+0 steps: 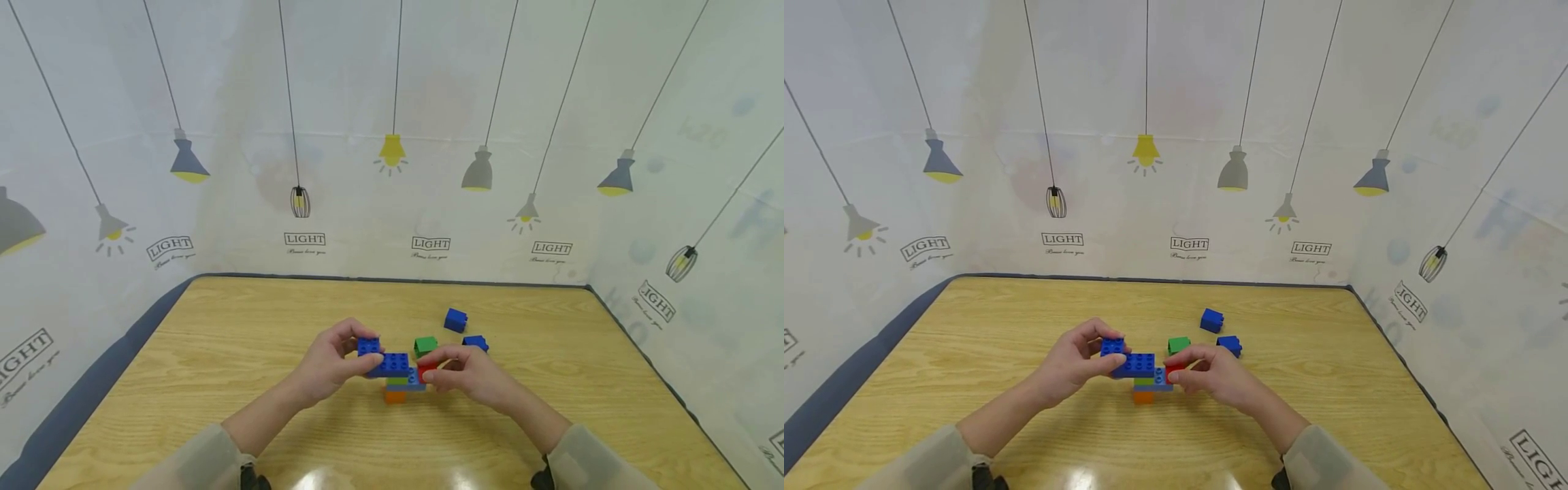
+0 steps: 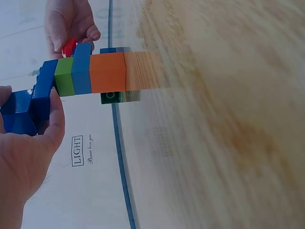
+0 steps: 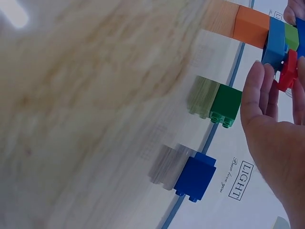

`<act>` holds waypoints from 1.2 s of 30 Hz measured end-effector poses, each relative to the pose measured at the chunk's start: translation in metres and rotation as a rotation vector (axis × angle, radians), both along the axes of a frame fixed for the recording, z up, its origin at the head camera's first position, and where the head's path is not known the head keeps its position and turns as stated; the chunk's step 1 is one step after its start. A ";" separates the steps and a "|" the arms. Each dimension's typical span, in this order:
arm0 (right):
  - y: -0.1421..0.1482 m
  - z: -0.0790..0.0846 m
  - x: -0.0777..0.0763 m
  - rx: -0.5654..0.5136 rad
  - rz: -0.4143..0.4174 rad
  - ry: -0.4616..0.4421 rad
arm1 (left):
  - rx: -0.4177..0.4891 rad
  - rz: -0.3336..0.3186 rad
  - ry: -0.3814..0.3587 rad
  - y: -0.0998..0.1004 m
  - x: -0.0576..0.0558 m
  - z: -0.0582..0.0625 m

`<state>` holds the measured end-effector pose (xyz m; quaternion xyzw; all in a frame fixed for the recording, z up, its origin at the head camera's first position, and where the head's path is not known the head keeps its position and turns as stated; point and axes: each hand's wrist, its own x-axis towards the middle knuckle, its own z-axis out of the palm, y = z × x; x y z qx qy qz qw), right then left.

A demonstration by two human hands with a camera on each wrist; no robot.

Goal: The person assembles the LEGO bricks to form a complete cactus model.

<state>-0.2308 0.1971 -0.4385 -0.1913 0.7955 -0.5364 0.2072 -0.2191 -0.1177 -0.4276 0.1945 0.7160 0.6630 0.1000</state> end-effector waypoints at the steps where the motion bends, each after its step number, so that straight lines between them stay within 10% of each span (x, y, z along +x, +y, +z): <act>1: -0.001 0.000 0.000 -0.002 -0.005 -0.007 | 0.000 0.000 0.000 0.000 0.000 0.000; 36: -0.011 -0.004 0.000 -0.080 -0.089 -0.093 | 0.035 -0.029 -0.001 0.000 -0.002 -0.003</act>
